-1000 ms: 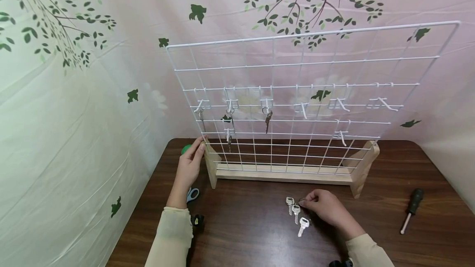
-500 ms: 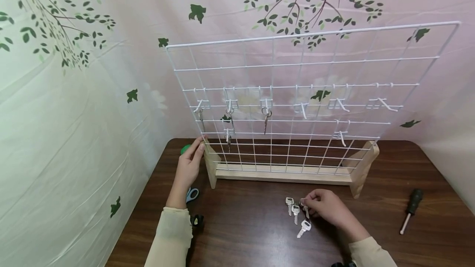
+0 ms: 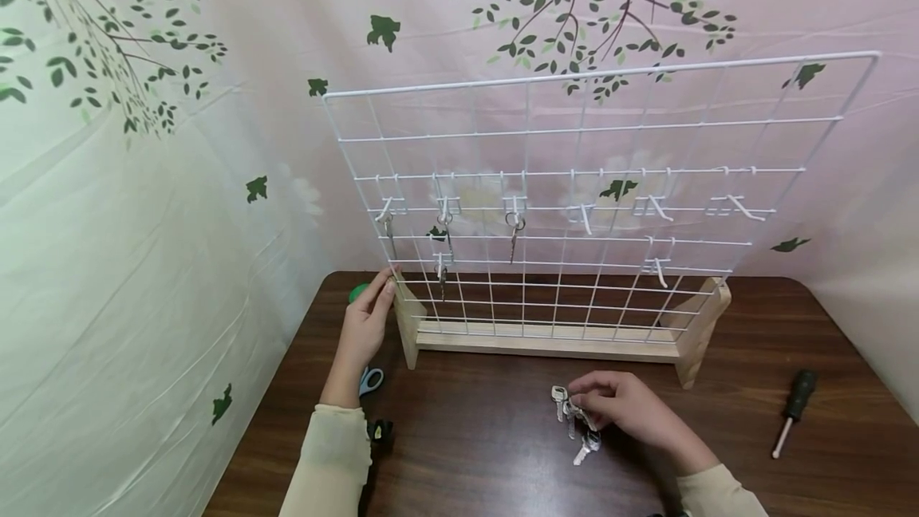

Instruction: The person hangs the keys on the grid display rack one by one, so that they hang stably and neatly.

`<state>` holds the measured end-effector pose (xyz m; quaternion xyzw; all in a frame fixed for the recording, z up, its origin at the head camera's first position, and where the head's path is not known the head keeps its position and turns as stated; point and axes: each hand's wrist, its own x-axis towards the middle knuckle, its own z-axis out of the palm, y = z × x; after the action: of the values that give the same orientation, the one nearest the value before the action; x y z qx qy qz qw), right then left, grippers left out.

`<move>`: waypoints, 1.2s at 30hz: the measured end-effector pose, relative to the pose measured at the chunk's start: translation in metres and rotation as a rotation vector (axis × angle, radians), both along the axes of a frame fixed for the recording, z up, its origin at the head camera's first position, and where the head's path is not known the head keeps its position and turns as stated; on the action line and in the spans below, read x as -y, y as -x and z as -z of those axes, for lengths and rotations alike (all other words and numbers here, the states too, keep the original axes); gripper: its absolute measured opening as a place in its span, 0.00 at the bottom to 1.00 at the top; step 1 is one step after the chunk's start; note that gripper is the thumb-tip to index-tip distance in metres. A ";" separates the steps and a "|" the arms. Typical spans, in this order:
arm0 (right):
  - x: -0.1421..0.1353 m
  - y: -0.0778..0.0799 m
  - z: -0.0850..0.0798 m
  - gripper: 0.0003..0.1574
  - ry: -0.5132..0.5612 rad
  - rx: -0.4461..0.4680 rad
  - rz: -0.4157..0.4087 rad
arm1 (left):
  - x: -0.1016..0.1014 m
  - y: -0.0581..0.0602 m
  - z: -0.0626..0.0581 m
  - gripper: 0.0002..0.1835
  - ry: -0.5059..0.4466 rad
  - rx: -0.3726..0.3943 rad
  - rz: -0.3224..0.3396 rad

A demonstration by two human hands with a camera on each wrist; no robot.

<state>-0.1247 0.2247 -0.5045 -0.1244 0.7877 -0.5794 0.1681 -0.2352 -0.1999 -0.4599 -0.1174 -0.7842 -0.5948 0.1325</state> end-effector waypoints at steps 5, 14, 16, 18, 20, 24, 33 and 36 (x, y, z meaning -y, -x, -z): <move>0.000 -0.002 -0.002 0.19 0.042 -0.015 -0.044 | -0.001 0.000 -0.001 0.22 0.000 0.001 -0.002; 0.006 -0.008 -0.016 0.19 0.053 -0.084 -0.053 | -0.001 -0.001 -0.001 0.22 -0.003 0.007 -0.010; 0.008 -0.010 -0.021 0.18 0.051 -0.105 -0.048 | -0.001 -0.001 -0.001 0.22 0.000 0.008 -0.012; 0.011 -0.012 -0.027 0.17 0.052 -0.122 -0.043 | -0.001 -0.001 -0.002 0.23 0.005 0.006 -0.011; 0.013 -0.015 -0.033 0.16 0.056 -0.140 -0.046 | -0.001 0.000 -0.002 0.23 0.012 0.008 -0.011; 0.019 -0.019 -0.047 0.14 0.065 -0.188 -0.049 | 0.000 0.000 -0.002 0.23 0.011 0.010 -0.013; 0.029 -0.027 -0.093 0.11 -0.034 -0.331 0.124 | -0.001 -0.001 -0.003 0.22 -0.001 0.008 -0.018; 0.031 -0.029 -0.108 0.08 -0.054 -0.390 0.184 | -0.002 -0.001 -0.002 0.23 0.003 0.007 -0.018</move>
<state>-0.0958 0.1939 -0.3969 -0.1570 0.8285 -0.5361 -0.0379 -0.2346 -0.1981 -0.4574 -0.1087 -0.7864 -0.5929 0.1350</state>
